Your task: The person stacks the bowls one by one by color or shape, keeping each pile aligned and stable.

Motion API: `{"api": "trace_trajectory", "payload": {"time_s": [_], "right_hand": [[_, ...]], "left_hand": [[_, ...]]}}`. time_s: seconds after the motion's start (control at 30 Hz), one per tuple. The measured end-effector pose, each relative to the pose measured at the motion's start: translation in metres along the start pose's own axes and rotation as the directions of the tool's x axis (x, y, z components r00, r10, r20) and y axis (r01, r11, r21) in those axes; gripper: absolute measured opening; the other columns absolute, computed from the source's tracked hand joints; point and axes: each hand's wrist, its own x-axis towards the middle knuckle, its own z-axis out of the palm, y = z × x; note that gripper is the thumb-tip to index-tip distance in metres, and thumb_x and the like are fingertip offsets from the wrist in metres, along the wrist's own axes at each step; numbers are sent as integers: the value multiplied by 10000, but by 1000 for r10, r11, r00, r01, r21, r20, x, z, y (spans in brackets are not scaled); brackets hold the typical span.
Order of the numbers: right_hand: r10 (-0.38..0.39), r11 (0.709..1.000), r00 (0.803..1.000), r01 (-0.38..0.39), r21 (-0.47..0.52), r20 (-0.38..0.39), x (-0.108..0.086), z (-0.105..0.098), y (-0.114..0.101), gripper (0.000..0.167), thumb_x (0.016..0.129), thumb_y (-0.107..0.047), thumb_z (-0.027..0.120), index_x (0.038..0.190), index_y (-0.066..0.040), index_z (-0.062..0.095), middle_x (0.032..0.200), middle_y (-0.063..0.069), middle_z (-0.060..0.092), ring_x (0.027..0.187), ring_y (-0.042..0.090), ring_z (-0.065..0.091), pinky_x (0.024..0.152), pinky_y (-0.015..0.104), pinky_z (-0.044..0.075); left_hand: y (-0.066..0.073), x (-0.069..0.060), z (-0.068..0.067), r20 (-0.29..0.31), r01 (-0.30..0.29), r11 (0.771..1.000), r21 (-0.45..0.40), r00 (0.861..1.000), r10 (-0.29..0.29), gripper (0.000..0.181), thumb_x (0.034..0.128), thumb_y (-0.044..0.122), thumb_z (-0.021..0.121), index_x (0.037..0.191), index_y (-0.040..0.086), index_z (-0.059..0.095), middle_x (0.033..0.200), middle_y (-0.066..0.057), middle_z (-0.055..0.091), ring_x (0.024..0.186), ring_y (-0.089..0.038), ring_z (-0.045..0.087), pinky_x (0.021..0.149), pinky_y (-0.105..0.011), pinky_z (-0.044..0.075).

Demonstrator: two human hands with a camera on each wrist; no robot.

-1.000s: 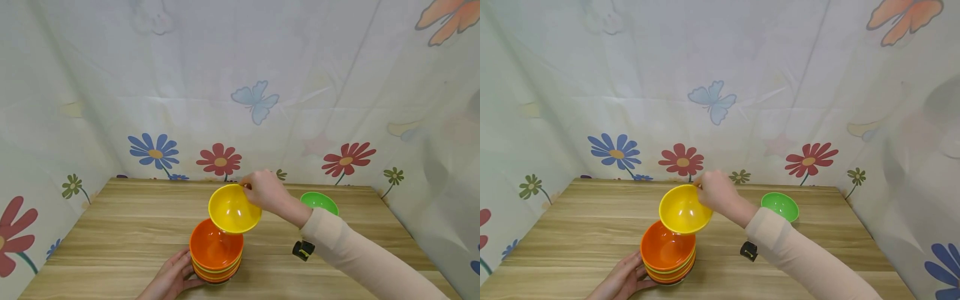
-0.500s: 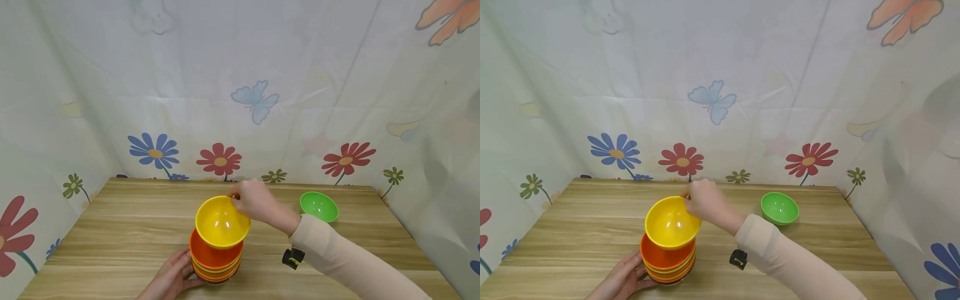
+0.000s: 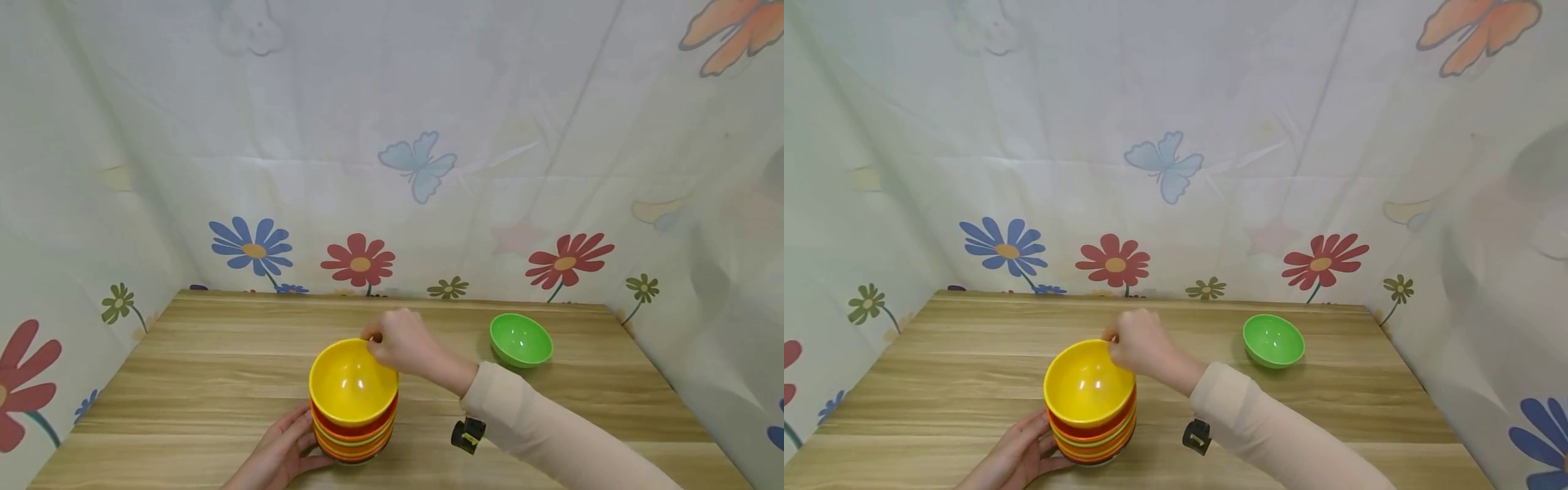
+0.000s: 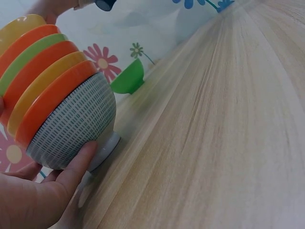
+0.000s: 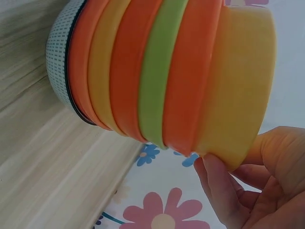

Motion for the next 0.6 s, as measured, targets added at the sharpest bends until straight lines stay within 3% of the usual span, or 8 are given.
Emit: {"api": "trace_trajectory", "payload": {"time_s": [0.6], "right_hand": [[26,999,1000,-26,28,-12,-4,9,1,147,821,-91,639,919,-96,748,792,9,695,548,74,498,479,143,429]], "left_hand": [[-2,2,-1,12,-19,1000,-1,1000,19,661,985,334,404,1449,-22,95,1246,-20,550,1112,-161,536,975,-522,407]]}}
